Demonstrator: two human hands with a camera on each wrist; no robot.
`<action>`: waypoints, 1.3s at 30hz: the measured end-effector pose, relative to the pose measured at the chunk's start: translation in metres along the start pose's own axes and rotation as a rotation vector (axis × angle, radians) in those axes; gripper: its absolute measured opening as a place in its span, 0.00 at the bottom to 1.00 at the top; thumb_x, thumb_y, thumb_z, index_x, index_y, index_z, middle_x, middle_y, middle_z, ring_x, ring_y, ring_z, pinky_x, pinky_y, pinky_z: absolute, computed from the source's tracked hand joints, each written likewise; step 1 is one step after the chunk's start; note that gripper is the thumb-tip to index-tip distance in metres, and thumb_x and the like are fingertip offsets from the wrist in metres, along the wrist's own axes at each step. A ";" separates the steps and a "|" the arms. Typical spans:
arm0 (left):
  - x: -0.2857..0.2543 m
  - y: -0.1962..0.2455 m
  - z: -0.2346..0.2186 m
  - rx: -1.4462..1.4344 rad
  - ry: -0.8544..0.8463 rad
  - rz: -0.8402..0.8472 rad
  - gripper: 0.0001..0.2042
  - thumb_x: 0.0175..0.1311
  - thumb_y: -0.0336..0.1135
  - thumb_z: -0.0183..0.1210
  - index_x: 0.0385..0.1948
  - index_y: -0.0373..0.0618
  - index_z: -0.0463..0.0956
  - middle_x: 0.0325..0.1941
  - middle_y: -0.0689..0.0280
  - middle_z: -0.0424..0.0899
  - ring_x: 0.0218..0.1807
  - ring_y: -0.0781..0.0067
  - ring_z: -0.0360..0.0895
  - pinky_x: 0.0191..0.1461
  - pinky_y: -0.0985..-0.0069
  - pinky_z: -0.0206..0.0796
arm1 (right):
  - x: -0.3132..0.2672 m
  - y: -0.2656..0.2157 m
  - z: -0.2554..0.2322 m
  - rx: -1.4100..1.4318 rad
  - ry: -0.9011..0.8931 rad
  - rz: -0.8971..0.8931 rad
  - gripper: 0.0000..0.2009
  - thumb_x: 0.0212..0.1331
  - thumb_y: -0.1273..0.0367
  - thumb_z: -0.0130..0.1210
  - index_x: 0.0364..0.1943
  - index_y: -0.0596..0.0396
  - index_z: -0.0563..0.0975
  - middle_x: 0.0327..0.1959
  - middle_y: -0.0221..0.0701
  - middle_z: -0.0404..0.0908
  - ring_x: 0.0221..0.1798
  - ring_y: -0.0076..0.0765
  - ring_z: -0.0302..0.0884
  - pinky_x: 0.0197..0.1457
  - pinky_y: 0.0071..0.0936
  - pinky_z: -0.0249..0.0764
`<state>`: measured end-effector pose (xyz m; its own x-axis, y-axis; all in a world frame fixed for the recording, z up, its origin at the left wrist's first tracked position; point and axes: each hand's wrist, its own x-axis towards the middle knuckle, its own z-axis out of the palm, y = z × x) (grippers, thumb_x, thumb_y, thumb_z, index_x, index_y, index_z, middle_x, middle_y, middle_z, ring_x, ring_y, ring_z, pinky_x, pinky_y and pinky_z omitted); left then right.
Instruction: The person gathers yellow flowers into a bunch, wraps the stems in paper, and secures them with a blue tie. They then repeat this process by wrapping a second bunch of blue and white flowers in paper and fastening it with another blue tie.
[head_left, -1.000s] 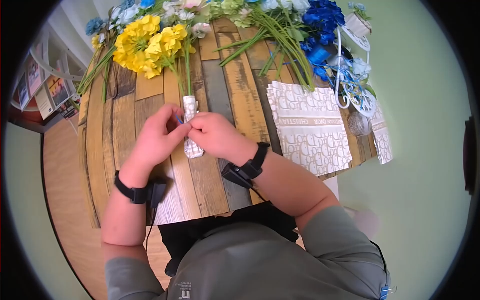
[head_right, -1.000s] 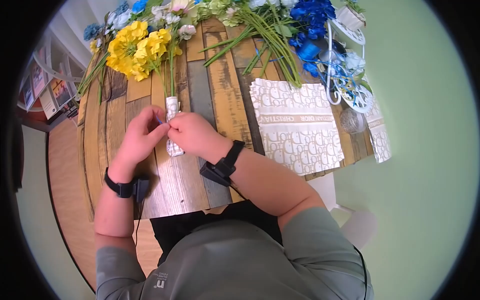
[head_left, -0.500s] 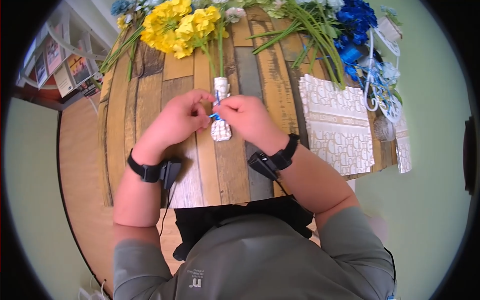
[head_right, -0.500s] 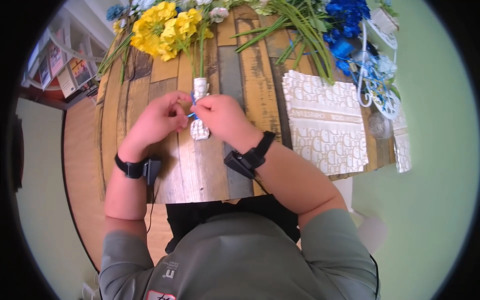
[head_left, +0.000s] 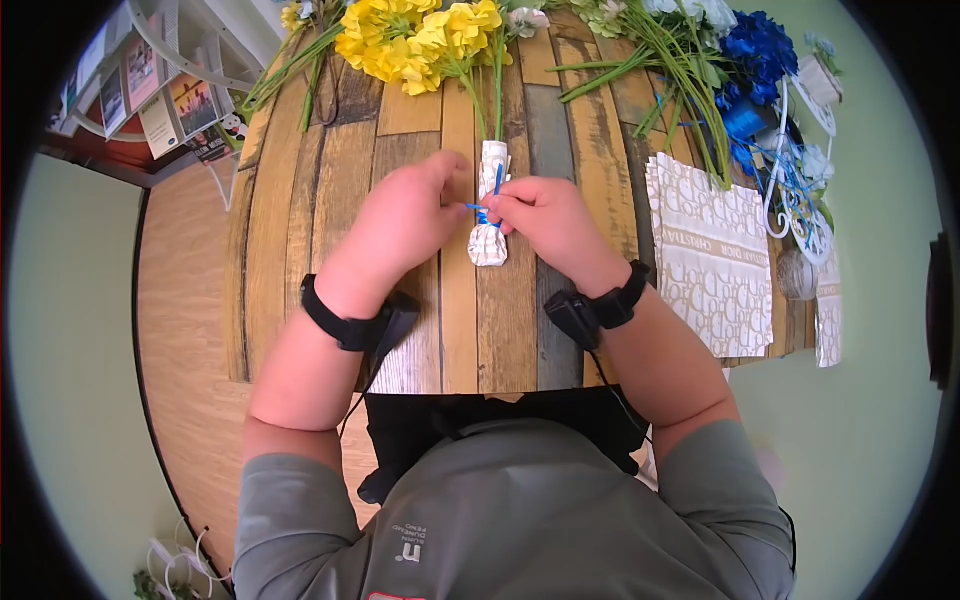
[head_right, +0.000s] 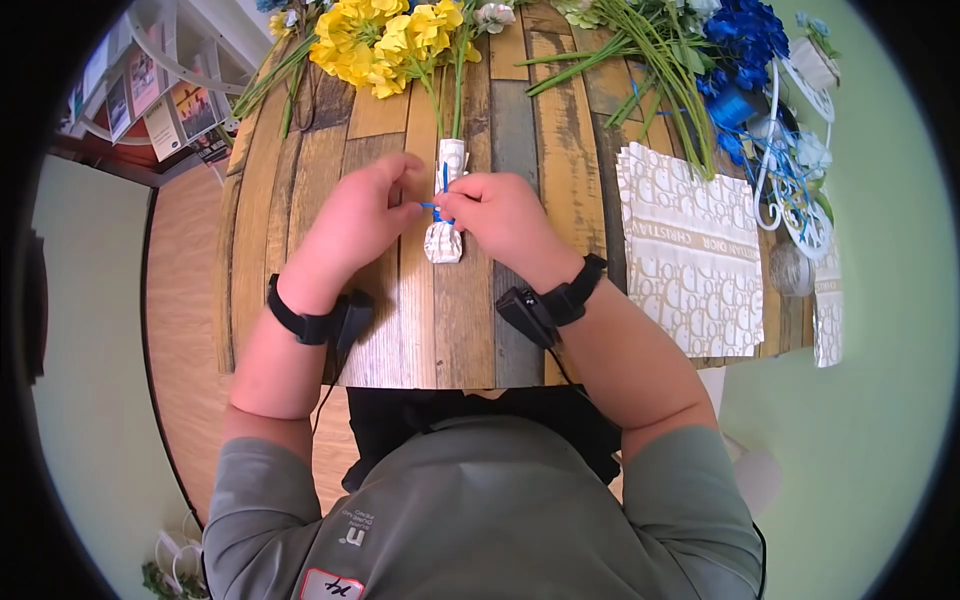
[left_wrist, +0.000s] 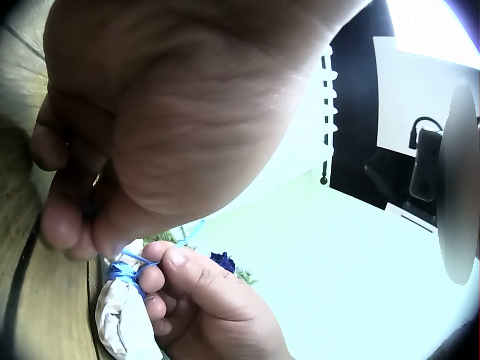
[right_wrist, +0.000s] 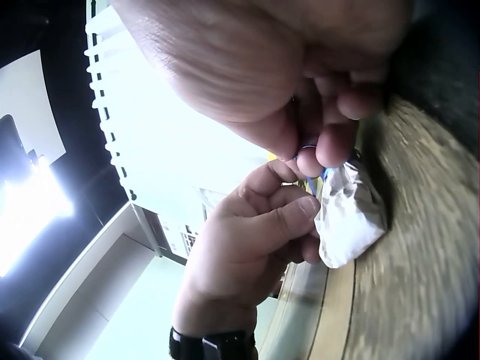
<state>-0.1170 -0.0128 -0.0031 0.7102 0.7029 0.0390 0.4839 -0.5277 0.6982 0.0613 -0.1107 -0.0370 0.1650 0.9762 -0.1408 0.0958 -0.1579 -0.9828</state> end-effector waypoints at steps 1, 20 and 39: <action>-0.001 0.005 0.000 0.001 0.000 0.000 0.14 0.57 0.25 0.63 0.45 0.41 0.78 0.31 0.56 0.83 0.37 0.51 0.82 0.43 0.62 0.73 | 0.000 -0.002 0.000 0.001 -0.001 -0.001 0.10 0.66 0.68 0.60 0.35 0.65 0.84 0.30 0.28 0.84 0.32 0.19 0.76 0.38 0.20 0.73; 0.007 -0.007 0.016 -0.325 -0.208 -0.127 0.05 0.66 0.25 0.62 0.39 0.35 0.81 0.29 0.66 0.84 0.29 0.81 0.78 0.36 0.79 0.73 | 0.001 -0.002 -0.004 0.015 -0.022 -0.003 0.08 0.66 0.72 0.57 0.36 0.65 0.82 0.32 0.29 0.84 0.34 0.19 0.78 0.40 0.18 0.73; 0.011 -0.015 0.024 -0.381 -0.178 -0.177 0.05 0.65 0.27 0.64 0.37 0.35 0.84 0.25 0.68 0.83 0.27 0.82 0.77 0.33 0.80 0.70 | 0.005 0.007 -0.006 0.151 -0.007 -0.030 0.15 0.59 0.79 0.60 0.46 0.60 0.67 0.32 0.31 0.82 0.36 0.20 0.79 0.40 0.20 0.75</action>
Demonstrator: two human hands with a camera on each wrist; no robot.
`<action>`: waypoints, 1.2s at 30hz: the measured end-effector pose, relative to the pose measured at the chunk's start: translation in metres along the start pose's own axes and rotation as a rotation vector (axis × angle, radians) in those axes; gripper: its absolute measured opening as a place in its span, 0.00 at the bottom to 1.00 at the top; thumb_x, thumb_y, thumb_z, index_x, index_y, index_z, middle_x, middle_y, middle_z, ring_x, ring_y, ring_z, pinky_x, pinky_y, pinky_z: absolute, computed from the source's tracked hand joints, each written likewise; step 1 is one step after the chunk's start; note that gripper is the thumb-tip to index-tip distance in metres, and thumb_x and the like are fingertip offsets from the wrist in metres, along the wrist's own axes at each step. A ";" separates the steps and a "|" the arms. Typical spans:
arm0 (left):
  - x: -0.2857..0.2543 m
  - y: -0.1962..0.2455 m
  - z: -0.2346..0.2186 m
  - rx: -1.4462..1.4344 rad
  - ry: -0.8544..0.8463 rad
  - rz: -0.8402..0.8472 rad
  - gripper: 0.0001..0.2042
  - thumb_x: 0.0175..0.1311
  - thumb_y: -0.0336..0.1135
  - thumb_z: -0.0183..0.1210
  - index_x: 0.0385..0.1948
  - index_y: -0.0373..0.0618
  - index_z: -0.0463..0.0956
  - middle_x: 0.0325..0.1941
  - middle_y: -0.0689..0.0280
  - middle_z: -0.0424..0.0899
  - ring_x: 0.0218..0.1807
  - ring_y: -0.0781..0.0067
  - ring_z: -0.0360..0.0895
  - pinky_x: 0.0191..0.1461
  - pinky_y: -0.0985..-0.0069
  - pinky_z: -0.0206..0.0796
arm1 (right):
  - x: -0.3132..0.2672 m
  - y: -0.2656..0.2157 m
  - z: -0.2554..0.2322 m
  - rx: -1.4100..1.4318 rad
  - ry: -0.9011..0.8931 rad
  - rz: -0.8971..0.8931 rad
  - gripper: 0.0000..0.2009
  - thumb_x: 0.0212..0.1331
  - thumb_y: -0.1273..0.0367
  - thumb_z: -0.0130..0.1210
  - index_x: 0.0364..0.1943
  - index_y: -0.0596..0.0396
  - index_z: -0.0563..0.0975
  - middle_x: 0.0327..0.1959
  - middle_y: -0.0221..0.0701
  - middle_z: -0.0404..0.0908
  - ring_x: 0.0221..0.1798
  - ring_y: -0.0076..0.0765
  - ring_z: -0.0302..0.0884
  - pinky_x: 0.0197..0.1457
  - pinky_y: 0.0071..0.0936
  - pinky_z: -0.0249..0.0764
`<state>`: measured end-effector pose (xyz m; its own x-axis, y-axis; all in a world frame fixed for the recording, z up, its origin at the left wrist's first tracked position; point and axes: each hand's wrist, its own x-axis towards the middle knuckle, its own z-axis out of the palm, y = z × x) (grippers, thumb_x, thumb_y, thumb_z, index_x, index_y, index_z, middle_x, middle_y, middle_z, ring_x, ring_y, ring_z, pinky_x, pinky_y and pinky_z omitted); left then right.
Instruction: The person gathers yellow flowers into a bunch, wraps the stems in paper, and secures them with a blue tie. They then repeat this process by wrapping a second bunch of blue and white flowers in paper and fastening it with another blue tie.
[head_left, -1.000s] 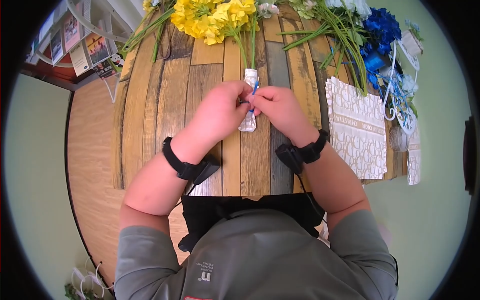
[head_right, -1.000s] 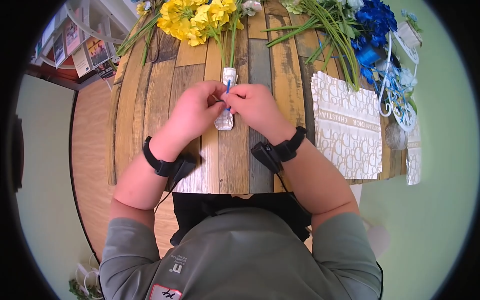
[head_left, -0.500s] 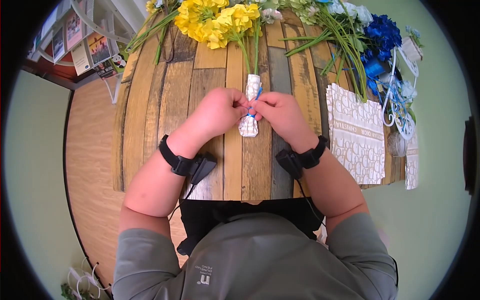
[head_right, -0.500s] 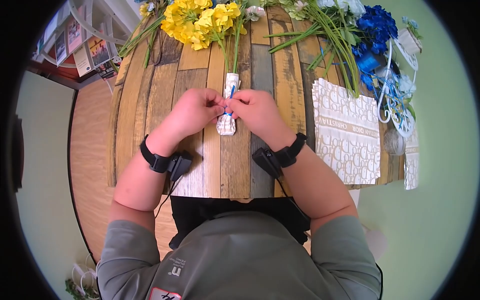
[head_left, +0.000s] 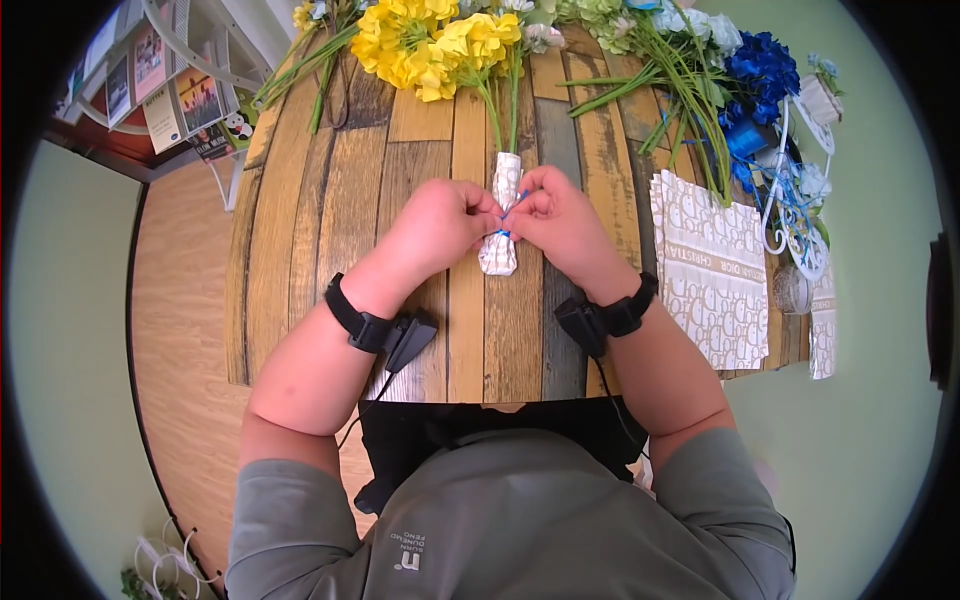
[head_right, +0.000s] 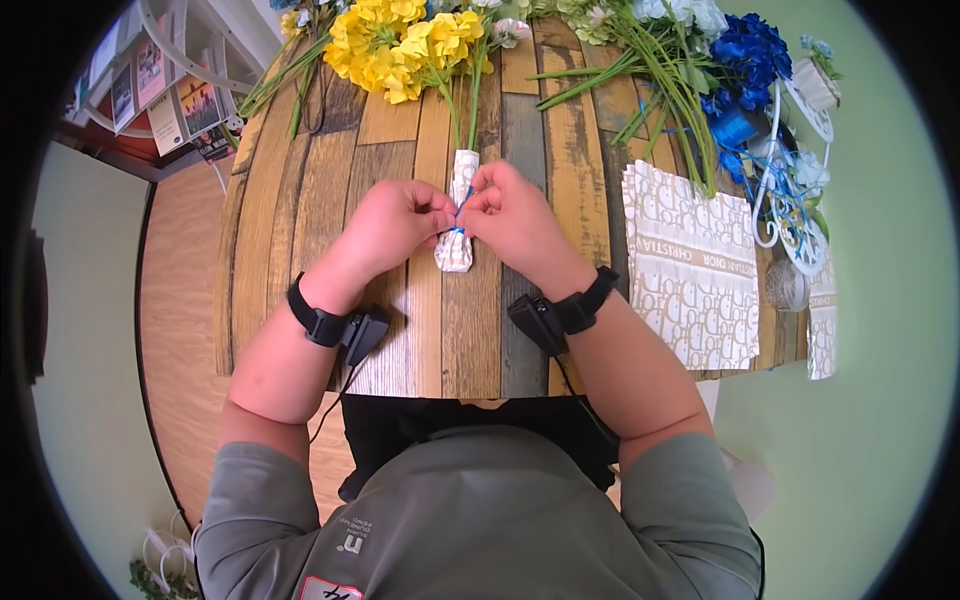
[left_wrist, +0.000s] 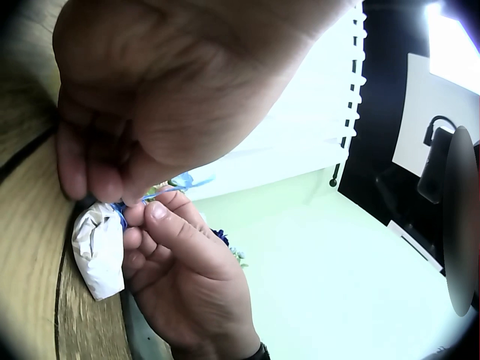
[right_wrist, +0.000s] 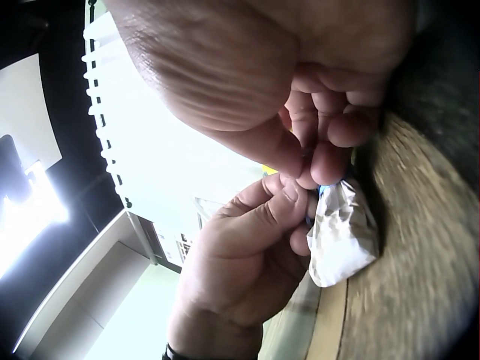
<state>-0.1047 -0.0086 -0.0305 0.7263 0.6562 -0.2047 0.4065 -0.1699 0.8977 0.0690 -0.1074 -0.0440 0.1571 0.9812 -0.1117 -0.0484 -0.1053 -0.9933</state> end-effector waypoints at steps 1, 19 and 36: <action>0.000 0.000 0.001 0.000 0.000 0.001 0.05 0.65 0.27 0.64 0.37 0.35 0.84 0.25 0.68 0.83 0.27 0.82 0.77 0.33 0.80 0.70 | 0.000 0.000 0.000 0.000 0.000 -0.001 0.15 0.59 0.79 0.60 0.46 0.60 0.67 0.32 0.31 0.82 0.36 0.20 0.79 0.40 0.20 0.75; 0.005 -0.004 0.008 0.110 0.086 0.171 0.07 0.64 0.32 0.60 0.32 0.38 0.82 0.23 0.61 0.81 0.26 0.72 0.76 0.34 0.71 0.70 | -0.004 0.004 0.010 0.003 0.160 -0.057 0.09 0.60 0.79 0.60 0.40 0.58 0.70 0.30 0.26 0.78 0.32 0.17 0.75 0.35 0.16 0.71; 0.010 -0.011 0.006 -0.049 -0.005 0.045 0.06 0.66 0.31 0.59 0.33 0.38 0.82 0.23 0.70 0.78 0.25 0.82 0.72 0.29 0.79 0.65 | -0.011 -0.024 0.012 -0.815 0.092 -0.479 0.03 0.59 0.73 0.58 0.31 0.58 0.76 0.30 0.44 0.78 0.35 0.56 0.78 0.38 0.43 0.74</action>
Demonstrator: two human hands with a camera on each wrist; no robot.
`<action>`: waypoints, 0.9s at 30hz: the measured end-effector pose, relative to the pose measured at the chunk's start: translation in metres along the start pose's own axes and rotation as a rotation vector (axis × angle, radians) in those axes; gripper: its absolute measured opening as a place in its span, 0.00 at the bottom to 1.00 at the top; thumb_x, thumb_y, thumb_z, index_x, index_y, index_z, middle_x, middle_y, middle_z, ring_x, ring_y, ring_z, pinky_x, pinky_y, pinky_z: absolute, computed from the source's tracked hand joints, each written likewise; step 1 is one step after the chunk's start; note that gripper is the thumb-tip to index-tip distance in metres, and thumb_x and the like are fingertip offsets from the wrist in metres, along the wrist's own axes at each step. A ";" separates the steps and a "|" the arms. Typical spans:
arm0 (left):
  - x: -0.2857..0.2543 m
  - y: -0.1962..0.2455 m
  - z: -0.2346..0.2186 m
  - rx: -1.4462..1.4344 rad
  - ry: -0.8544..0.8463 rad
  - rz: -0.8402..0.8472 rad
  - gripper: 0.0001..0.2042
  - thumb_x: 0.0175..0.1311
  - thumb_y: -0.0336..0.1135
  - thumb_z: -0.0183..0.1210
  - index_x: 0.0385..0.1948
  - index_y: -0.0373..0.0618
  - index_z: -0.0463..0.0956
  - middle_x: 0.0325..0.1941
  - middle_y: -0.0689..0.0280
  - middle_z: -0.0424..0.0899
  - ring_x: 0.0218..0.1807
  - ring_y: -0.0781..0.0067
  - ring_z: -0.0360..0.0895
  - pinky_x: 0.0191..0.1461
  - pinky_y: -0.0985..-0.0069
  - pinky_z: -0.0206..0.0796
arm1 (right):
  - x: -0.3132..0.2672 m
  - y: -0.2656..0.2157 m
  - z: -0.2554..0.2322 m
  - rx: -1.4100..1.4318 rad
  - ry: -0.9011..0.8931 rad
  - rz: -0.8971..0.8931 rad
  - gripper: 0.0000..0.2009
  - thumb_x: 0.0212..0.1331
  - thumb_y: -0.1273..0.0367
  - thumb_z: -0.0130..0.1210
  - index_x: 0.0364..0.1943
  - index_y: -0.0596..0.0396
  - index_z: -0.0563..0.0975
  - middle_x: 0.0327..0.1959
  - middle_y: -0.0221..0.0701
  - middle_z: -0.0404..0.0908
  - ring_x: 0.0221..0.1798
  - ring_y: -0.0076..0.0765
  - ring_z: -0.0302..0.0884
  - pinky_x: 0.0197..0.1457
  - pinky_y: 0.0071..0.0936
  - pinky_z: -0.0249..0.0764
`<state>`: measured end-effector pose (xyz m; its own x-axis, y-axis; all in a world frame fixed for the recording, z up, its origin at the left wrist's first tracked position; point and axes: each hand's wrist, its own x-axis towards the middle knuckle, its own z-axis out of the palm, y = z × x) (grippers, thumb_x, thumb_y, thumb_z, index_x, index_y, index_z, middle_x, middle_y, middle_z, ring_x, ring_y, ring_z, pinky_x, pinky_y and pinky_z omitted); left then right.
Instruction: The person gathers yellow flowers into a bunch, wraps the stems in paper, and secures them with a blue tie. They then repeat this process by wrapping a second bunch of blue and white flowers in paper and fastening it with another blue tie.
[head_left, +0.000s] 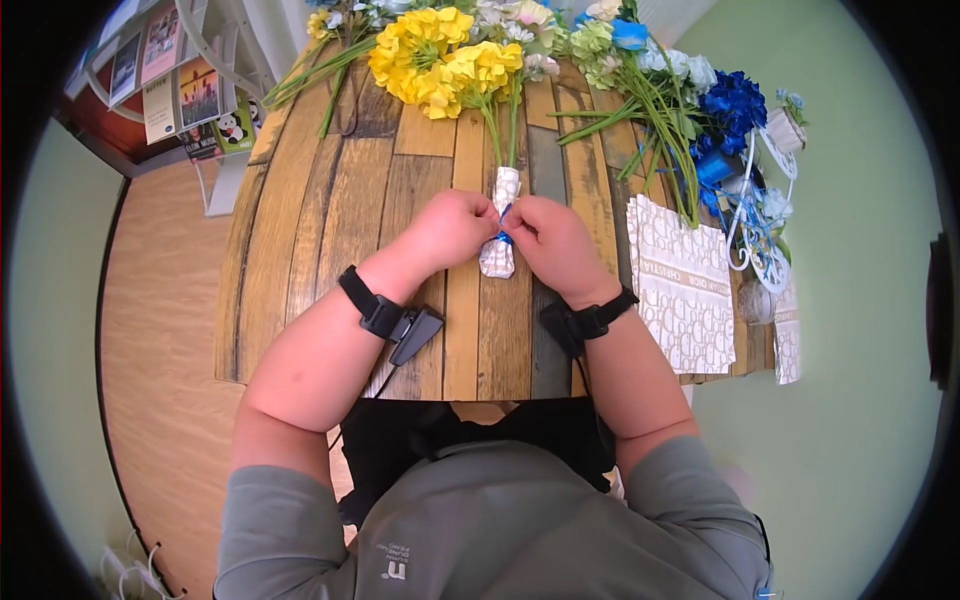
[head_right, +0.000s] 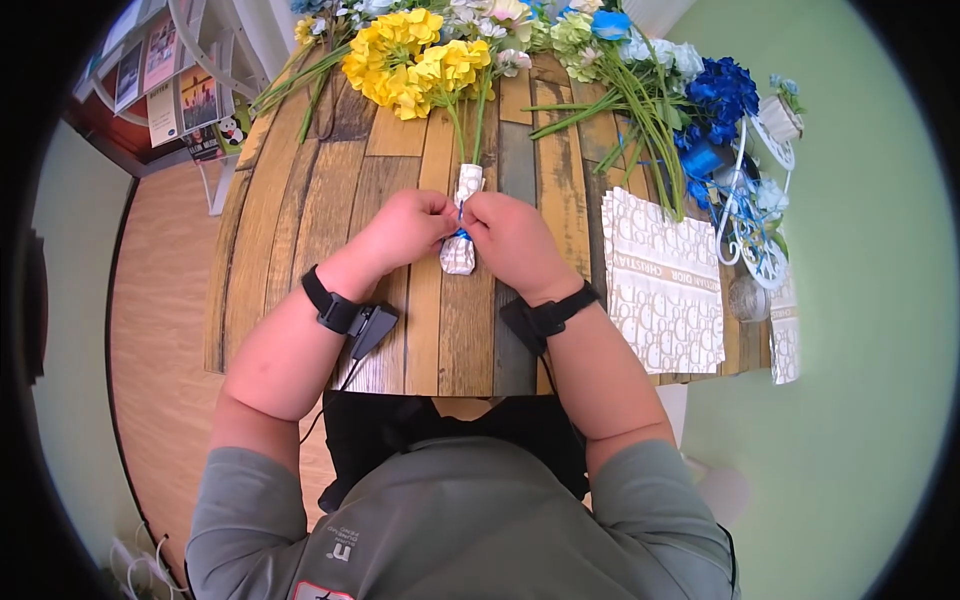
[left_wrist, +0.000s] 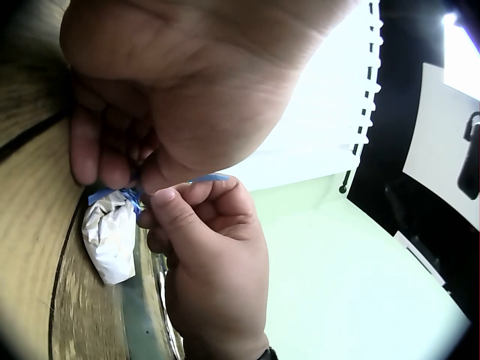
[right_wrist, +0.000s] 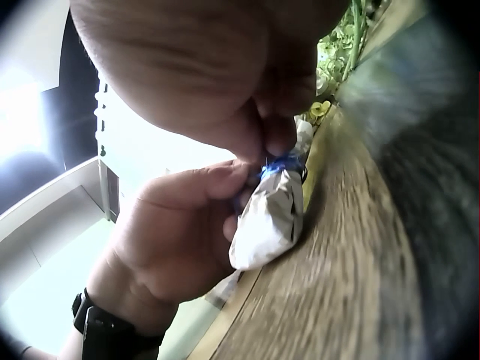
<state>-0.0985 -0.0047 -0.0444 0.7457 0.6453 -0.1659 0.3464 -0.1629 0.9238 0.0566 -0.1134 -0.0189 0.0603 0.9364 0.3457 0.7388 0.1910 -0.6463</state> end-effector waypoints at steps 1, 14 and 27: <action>0.001 -0.001 0.000 -0.002 0.002 -0.002 0.06 0.66 0.31 0.59 0.33 0.38 0.82 0.23 0.70 0.78 0.25 0.82 0.72 0.29 0.79 0.65 | 0.001 0.000 0.000 0.001 -0.004 -0.001 0.03 0.59 0.73 0.58 0.31 0.58 0.76 0.30 0.44 0.78 0.35 0.56 0.78 0.38 0.43 0.74; -0.012 0.014 0.000 -0.258 -0.040 -0.111 0.06 0.68 0.30 0.59 0.34 0.38 0.81 0.28 0.73 0.79 0.29 0.84 0.71 0.34 0.83 0.64 | 0.000 -0.007 -0.009 -0.004 0.034 -0.104 0.06 0.59 0.74 0.59 0.40 0.56 0.82 0.33 0.39 0.82 0.38 0.51 0.80 0.42 0.41 0.77; -0.015 0.010 0.017 -0.337 0.089 -0.026 0.07 0.67 0.31 0.60 0.31 0.37 0.81 0.23 0.71 0.79 0.26 0.83 0.72 0.31 0.79 0.65 | -0.007 0.000 -0.007 -0.079 0.115 -0.138 0.05 0.59 0.76 0.57 0.38 0.56 0.80 0.34 0.39 0.80 0.39 0.51 0.78 0.43 0.42 0.75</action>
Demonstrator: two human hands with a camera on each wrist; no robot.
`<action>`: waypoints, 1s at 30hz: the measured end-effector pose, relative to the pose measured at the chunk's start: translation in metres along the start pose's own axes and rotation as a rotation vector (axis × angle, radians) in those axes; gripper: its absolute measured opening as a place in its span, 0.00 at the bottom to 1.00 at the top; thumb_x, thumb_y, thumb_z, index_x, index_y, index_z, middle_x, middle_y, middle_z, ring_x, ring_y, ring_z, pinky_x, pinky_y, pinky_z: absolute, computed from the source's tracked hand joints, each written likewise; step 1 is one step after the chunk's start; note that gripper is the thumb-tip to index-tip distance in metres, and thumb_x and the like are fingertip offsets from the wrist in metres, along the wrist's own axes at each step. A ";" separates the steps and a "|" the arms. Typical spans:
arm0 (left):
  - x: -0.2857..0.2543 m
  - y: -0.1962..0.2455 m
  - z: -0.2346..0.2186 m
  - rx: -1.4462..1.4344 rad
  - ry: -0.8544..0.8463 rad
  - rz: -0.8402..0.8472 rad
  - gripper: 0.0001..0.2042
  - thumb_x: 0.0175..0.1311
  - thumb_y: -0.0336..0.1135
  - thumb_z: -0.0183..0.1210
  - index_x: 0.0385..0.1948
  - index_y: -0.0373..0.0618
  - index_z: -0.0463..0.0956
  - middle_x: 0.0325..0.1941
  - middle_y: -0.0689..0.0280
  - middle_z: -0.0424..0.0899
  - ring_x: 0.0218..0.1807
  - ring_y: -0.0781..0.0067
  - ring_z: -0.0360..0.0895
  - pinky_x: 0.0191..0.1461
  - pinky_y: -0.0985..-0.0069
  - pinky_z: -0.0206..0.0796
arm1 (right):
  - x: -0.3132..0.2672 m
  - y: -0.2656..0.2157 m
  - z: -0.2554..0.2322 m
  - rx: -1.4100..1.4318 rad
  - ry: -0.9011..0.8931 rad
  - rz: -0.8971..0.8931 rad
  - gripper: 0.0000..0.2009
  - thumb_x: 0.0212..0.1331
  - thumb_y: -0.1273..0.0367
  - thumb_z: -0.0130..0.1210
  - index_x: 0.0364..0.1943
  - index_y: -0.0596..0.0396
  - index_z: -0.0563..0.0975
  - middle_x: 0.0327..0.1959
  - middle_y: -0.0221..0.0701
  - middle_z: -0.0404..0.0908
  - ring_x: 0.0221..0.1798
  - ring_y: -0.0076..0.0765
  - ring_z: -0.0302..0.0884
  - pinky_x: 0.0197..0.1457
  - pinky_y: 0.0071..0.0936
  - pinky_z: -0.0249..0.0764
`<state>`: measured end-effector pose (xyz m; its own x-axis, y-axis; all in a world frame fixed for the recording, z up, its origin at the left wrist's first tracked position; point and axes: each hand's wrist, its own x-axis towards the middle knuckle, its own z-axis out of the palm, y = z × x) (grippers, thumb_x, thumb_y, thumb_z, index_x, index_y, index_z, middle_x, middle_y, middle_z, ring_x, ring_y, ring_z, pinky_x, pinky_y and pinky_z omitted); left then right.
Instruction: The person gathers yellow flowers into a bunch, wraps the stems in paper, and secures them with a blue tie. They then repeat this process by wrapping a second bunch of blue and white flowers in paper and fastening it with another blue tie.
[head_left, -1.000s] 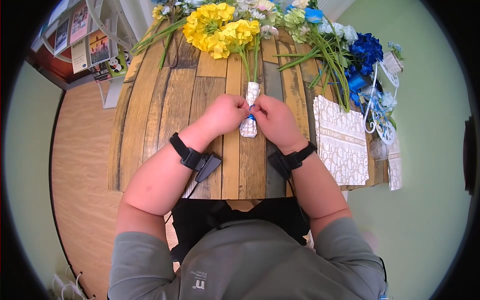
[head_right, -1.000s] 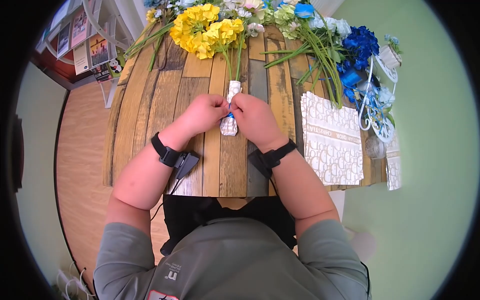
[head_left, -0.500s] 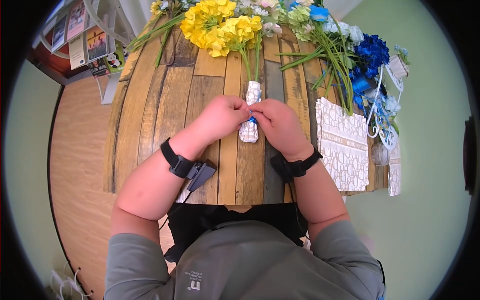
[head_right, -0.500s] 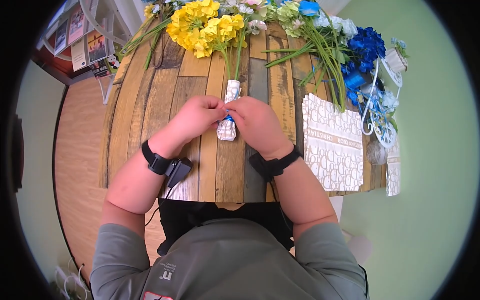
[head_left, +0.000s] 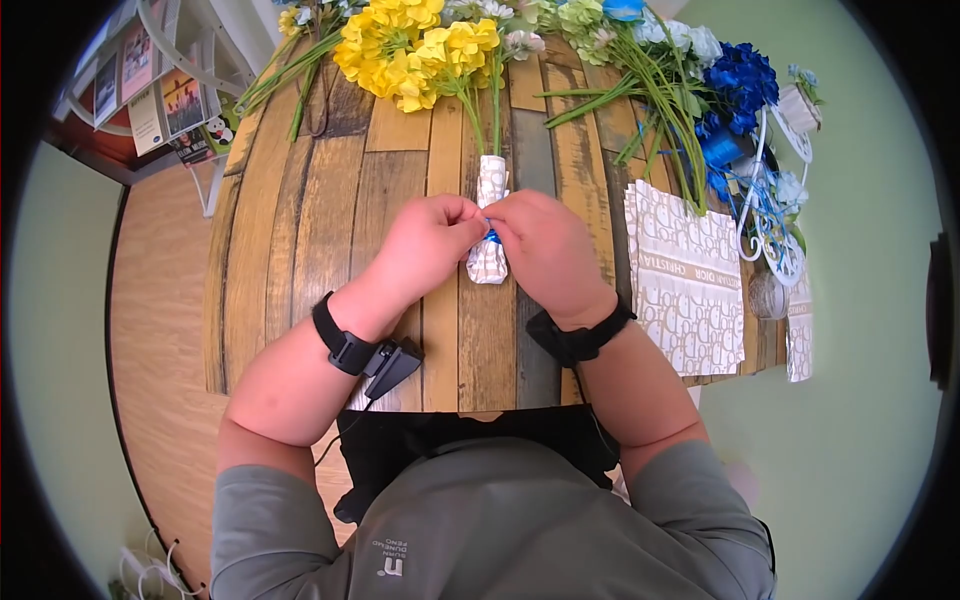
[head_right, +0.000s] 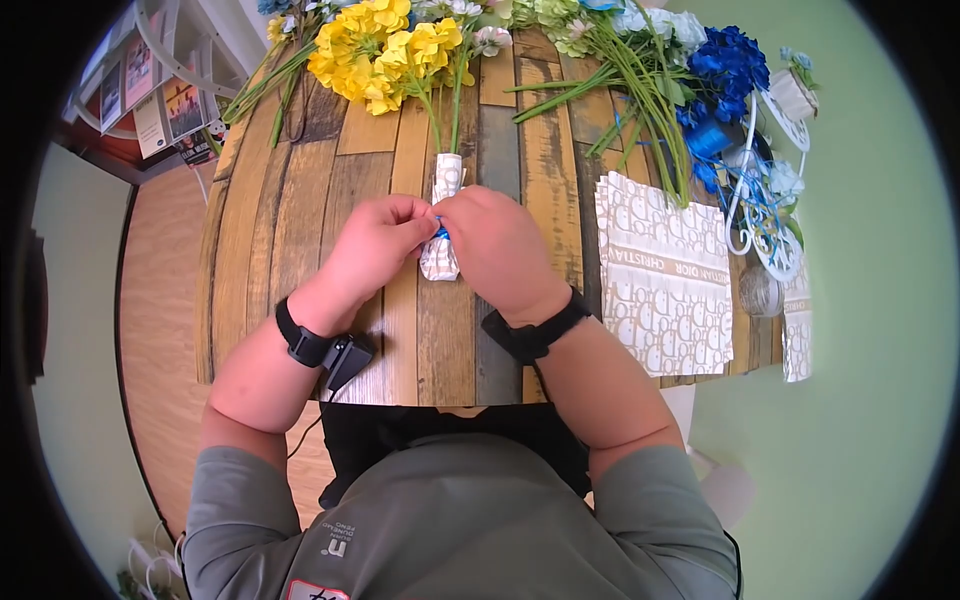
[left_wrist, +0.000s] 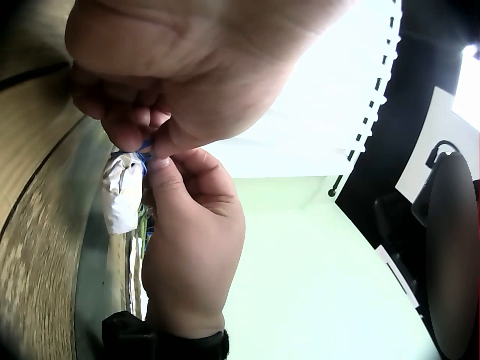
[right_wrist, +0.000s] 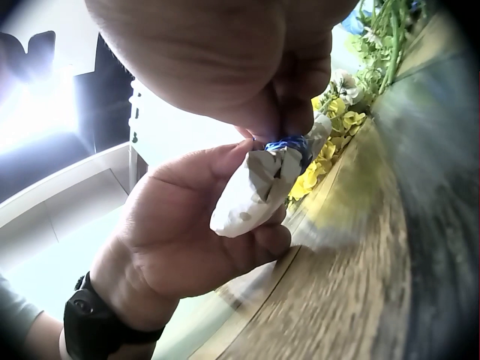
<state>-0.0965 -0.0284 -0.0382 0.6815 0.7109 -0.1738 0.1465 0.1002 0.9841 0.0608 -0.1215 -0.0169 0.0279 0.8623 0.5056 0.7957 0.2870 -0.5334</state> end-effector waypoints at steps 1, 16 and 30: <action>0.000 0.000 0.000 0.000 -0.001 0.000 0.07 0.67 0.31 0.60 0.31 0.37 0.81 0.23 0.71 0.79 0.26 0.83 0.72 0.31 0.79 0.65 | 0.000 0.000 0.000 0.000 0.000 0.001 0.05 0.59 0.76 0.57 0.38 0.56 0.80 0.34 0.39 0.80 0.39 0.51 0.78 0.43 0.42 0.75; -0.002 0.005 -0.004 0.682 0.026 0.360 0.05 0.57 0.33 0.62 0.28 0.42 0.82 0.30 0.53 0.83 0.36 0.46 0.80 0.40 0.58 0.74 | -0.009 0.000 0.002 -0.037 -0.148 0.295 0.06 0.57 0.71 0.59 0.29 0.60 0.80 0.34 0.42 0.79 0.39 0.53 0.78 0.43 0.43 0.76; 0.004 0.003 -0.013 0.685 -0.072 0.438 0.05 0.57 0.29 0.64 0.33 0.41 0.81 0.33 0.55 0.83 0.37 0.50 0.81 0.42 0.63 0.73 | -0.002 0.020 -0.006 0.927 -0.386 1.050 0.04 0.57 0.72 0.63 0.33 0.60 0.81 0.19 0.22 0.74 0.19 0.17 0.66 0.21 0.17 0.57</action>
<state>-0.1030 -0.0163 -0.0350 0.8195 0.5381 0.1971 0.2461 -0.6410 0.7270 0.0804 -0.1197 -0.0242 0.0598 0.8541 -0.5167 -0.1619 -0.5025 -0.8493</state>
